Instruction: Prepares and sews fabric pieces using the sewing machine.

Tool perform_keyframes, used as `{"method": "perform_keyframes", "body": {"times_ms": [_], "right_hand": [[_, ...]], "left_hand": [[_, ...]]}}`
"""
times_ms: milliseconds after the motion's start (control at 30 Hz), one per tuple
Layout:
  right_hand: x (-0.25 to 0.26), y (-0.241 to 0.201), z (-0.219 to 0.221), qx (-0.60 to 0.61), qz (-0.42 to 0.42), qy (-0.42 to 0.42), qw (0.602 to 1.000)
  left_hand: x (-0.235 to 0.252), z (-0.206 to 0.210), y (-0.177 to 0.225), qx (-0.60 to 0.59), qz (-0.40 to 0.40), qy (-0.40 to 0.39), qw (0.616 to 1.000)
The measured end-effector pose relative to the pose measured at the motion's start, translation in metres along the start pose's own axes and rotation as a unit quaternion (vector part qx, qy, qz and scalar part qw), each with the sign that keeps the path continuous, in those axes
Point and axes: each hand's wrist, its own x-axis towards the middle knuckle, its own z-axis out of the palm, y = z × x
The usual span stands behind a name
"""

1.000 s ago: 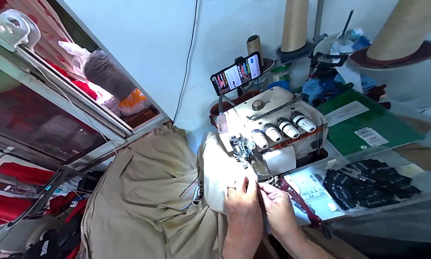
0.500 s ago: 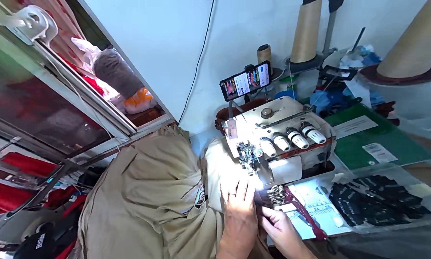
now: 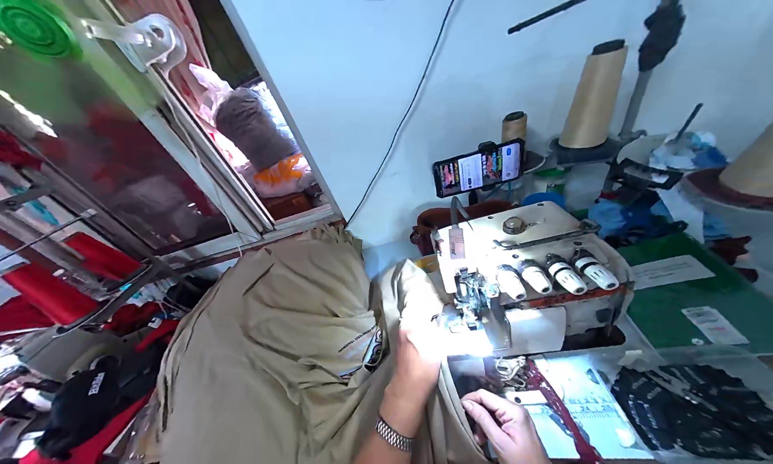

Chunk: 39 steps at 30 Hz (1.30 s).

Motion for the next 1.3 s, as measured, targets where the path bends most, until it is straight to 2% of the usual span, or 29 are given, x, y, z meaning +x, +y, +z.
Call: {"method": "perform_keyframes", "body": {"times_ms": [133,300,467,667,733,833,900,933,1000,1100,1167,1233,1300], "right_hand": [[0.000,0.002,0.001,-0.002,-0.003,-0.005,1.000],[0.000,0.001,0.003,0.004,0.004,-0.005,1.000],[0.002,-0.011,0.014,0.007,0.034,0.034,0.999],[0.009,-0.033,0.028,0.038,0.021,0.085,0.995],[0.012,-0.035,0.026,0.039,0.021,0.140,0.989],[0.020,-0.031,0.007,0.072,0.060,0.297,0.950],[0.027,-0.027,-0.010,0.085,0.073,0.371,0.922],[0.028,-0.026,-0.014,0.078,0.066,0.382,0.918],[0.017,-0.029,-0.015,0.034,0.045,0.327,0.943],[-0.016,-0.043,-0.011,-0.056,0.015,0.068,0.996],[-0.029,-0.040,-0.008,-0.082,-0.028,-0.057,0.995],[-0.028,-0.034,-0.011,-0.138,-0.076,-0.049,0.986],[-0.013,-0.024,-0.024,-0.239,-0.110,-0.024,0.965]], "left_hand": [[-0.019,-0.008,-0.004,0.050,0.017,0.042,0.998],[-0.056,-0.005,-0.024,-0.009,0.087,0.123,0.989],[-0.101,-0.001,-0.022,-0.052,0.098,0.130,0.985],[-0.143,0.015,-0.007,-0.089,0.115,0.066,0.987],[-0.148,0.019,-0.007,-0.085,0.138,0.027,0.986],[-0.150,0.021,-0.016,-0.067,0.156,-0.027,0.985],[-0.149,0.021,-0.024,-0.071,0.144,-0.012,0.987],[-0.147,0.018,-0.027,-0.076,0.136,0.003,0.988],[-0.140,0.011,-0.032,-0.080,0.133,0.034,0.987],[-0.125,-0.001,-0.034,-0.043,0.183,0.019,0.982],[-0.116,-0.004,-0.038,-0.003,0.196,-0.020,0.980],[-0.110,0.002,-0.048,-0.004,0.162,-0.042,0.986],[-0.107,0.008,-0.061,-0.058,0.104,-0.064,0.991]]}}
